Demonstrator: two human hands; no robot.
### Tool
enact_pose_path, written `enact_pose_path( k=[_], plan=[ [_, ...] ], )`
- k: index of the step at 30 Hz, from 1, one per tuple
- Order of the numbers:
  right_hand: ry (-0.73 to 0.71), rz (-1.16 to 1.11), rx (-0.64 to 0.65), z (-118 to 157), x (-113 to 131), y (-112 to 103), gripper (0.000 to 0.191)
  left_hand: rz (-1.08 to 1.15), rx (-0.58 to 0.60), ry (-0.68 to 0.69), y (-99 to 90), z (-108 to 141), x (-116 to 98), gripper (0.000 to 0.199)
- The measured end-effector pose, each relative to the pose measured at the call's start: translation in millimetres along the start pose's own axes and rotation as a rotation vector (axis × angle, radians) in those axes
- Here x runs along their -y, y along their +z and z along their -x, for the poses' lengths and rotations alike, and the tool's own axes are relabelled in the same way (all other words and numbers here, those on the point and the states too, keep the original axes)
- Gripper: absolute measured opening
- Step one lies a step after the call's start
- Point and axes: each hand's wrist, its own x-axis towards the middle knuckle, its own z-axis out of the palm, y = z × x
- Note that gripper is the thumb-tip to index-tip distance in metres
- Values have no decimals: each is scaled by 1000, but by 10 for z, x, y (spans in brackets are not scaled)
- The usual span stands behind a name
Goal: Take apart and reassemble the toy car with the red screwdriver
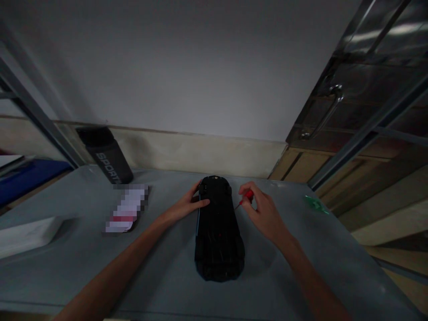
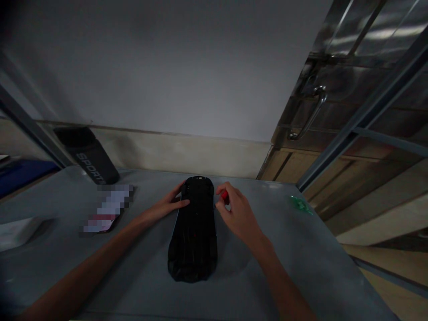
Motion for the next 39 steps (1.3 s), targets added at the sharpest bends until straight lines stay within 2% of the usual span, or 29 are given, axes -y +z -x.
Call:
enact_pose_path(
  k=[2,5,10,15,18,23,28,33,39],
  plan=[
    [19,9,18,-3,-5,5,9,4,4,7,-2,-12,13,107],
    [62,-30,28,-14,-21,29,15,0,5,20,-5,-19,15,108],
    [39,-51,-4,-27,-36,10,14,-7,3,13,-12,-8,14,104],
    [76,-118,-28,-51,-45,-78,10,9,8,5,-19,-22,44,106],
    [53,-168,-38,-82,-28,-48,10,1,10,24,-15,-28,39,105],
    [19,-238,122,-188,172,164,20,38,9,27,-5,-31,21,105],
    [-80,-161,286,-333,449,338,21,106,49,65,-12,-52,70,105],
    [-109,-87,364,-439,540,383,18,119,51,62,-30,-48,102,109],
    [-222,23,478,-561,634,344,16,79,44,92,-53,-82,190,100]
  ],
)
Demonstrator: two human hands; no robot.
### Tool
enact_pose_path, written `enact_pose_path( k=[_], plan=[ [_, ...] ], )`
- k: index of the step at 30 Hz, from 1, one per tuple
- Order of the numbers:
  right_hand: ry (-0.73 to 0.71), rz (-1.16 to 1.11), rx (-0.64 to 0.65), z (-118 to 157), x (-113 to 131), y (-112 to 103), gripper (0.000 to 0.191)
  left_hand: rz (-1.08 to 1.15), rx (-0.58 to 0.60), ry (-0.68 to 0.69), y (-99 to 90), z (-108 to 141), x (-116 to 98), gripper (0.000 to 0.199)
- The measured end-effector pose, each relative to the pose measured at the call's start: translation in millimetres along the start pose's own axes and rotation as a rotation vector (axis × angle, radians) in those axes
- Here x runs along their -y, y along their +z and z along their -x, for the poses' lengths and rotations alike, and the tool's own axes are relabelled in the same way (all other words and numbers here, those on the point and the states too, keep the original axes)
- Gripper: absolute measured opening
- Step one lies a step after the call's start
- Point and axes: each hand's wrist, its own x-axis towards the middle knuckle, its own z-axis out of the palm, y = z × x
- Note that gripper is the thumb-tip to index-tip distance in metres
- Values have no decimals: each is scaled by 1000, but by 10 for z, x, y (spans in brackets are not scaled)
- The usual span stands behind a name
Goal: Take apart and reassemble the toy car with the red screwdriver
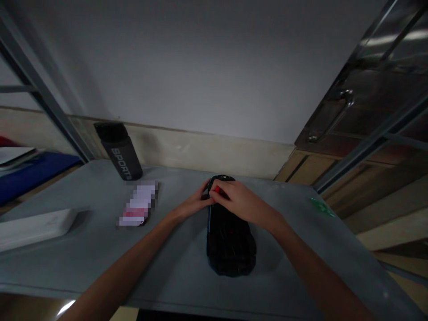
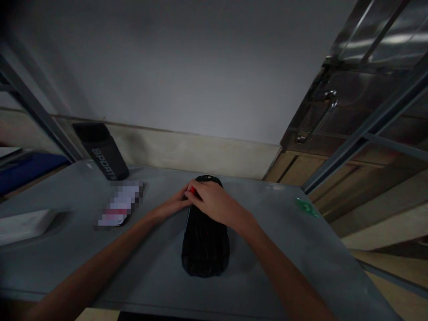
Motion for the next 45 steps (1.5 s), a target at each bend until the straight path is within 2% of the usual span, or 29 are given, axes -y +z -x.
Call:
enact_pose_path(
  k=[6,11,15,18,21,22,24,29,34,37,41,45],
  plan=[
    [9,110,74,-82,57,-60,16,-49,-2,21,-29,-26,66,98],
    [-7,167,133,-89,143,-119,15,-76,-31,62,-5,14,-2,98],
    [3,165,181,-56,194,-181,13,-113,-24,12,4,27,-53,96],
    [23,178,182,-46,222,-182,11,-150,-8,36,-21,2,-16,83],
    [29,155,194,-62,220,-154,10,-203,-9,90,-60,-26,68,56],
    [27,152,193,-69,209,-147,9,-221,-12,85,-71,-32,93,46],
    [19,155,188,-83,179,-142,8,-236,-12,60,-89,-37,129,40],
    [15,210,184,-95,134,-133,10,-248,0,47,-98,-31,113,49],
    [18,426,144,-94,149,-76,22,-283,-13,5,-91,11,50,51],
    [-29,378,160,-78,158,-75,17,-324,-25,-2,-94,29,41,48],
    [-88,281,156,-59,181,-78,13,-331,-27,12,-90,10,54,54],
    [16,358,108,-60,208,-42,19,-317,-25,40,-93,-12,67,50]
  ],
)
